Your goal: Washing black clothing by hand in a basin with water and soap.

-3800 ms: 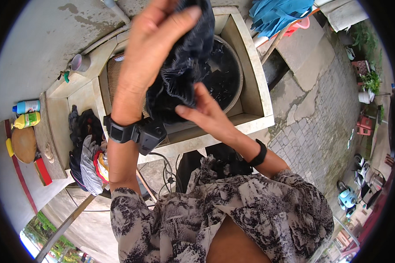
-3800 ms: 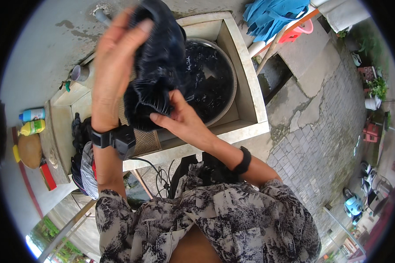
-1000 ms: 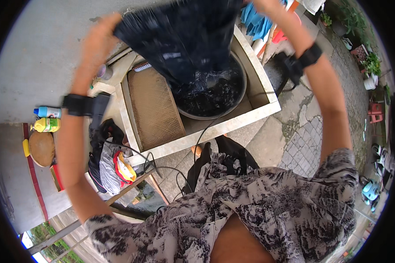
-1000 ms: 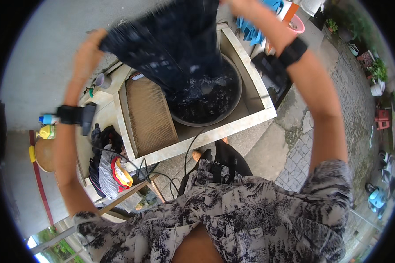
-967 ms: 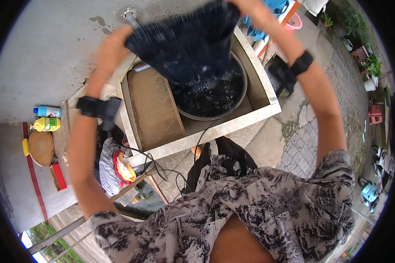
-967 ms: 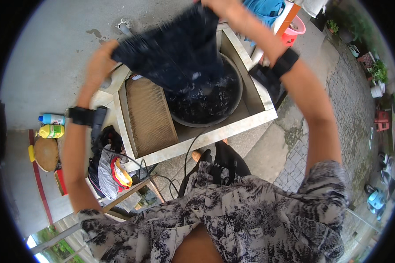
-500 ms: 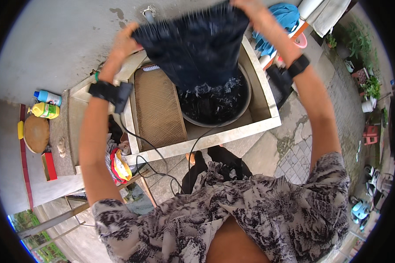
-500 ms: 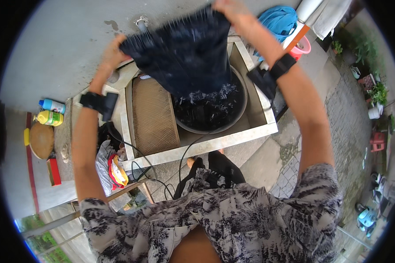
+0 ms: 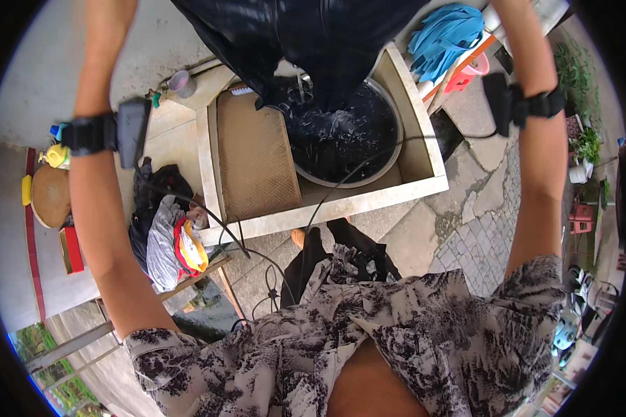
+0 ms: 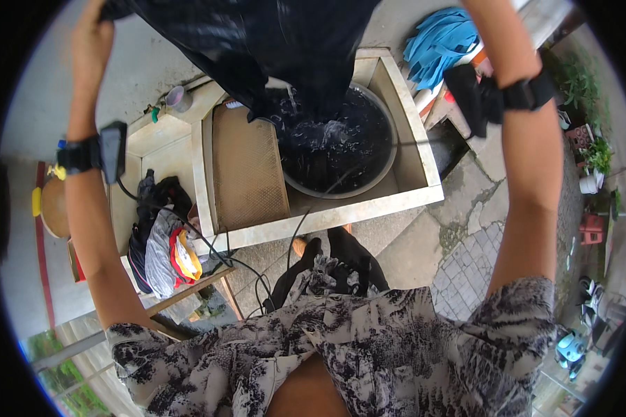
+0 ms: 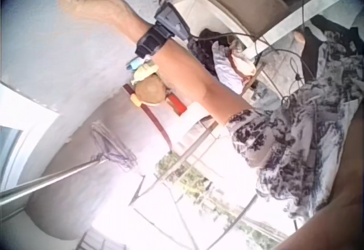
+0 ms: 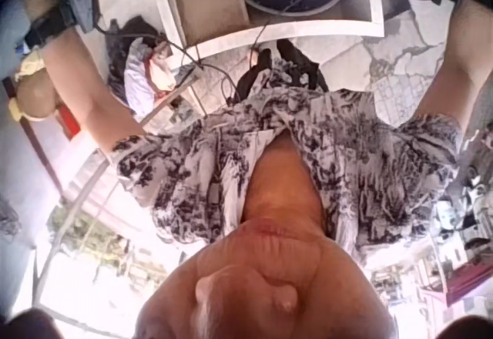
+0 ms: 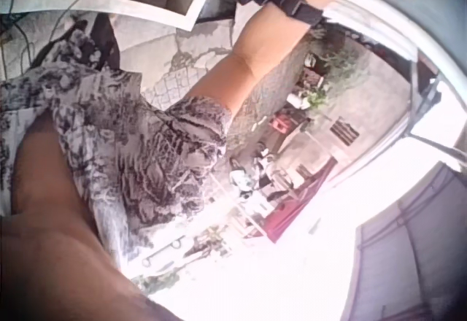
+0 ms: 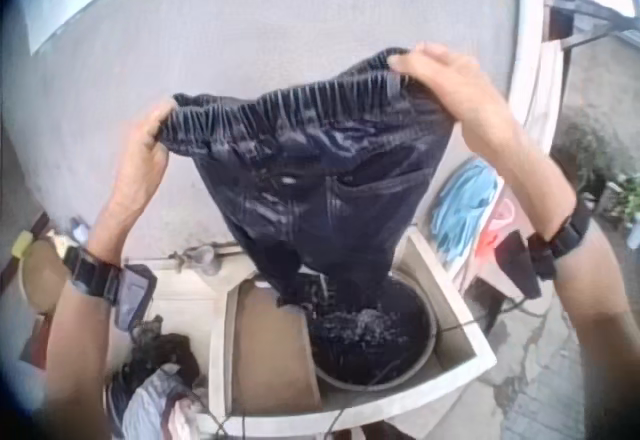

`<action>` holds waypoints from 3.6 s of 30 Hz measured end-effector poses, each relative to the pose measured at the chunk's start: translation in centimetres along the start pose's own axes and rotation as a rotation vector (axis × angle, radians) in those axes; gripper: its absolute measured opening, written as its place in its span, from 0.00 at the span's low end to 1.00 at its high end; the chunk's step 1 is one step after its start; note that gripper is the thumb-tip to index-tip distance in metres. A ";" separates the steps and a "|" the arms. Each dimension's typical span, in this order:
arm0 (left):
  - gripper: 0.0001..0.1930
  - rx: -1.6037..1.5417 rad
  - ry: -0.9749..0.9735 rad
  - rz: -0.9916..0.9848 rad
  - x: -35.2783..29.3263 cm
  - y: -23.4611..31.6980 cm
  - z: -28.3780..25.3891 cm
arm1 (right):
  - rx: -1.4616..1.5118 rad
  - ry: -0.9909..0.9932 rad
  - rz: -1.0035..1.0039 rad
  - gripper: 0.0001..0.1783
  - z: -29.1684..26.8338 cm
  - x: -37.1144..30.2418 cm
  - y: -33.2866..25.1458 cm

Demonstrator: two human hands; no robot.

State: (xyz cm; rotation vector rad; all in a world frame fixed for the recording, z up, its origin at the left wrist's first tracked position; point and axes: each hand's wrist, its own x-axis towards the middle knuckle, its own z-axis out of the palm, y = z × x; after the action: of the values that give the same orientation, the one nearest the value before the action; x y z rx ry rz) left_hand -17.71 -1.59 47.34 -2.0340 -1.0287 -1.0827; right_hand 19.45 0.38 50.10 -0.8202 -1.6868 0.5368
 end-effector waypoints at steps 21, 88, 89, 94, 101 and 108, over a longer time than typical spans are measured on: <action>0.23 -0.613 -1.042 -0.613 -33.5 27.8 -3.4 | -0.304 -1.089 0.710 0.20 1.7 -27.0 20.3; 0.29 -0.411 -0.617 -1.452 -32.7 5.4 26.8 | -0.355 -0.400 0.454 0.47 20.5 -19.9 28.7; 0.35 -0.213 -0.809 -1.352 -30.8 8.0 30.0 | -0.462 -0.478 0.567 0.47 17.7 -21.4 31.2; 0.34 0.005 -0.919 -1.205 -30.9 9.4 32.2 | -0.641 -0.881 1.013 0.52 12.6 -23.7 34.1; 0.22 -0.531 -1.177 -0.714 -23.7 16.2 29.4 | -0.642 -0.899 1.367 0.48 8.5 -29.0 37.0; 0.46 -0.908 -1.138 -1.402 -21.5 15.6 23.3 | -0.569 -0.893 1.398 0.50 8.3 -30.0 36.8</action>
State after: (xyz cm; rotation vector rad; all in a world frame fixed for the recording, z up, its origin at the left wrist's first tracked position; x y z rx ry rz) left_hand -3.24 1.27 15.25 -2.5495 -3.3638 -0.9235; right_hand 24.23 2.36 2.22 -2.4761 -1.8106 1.5537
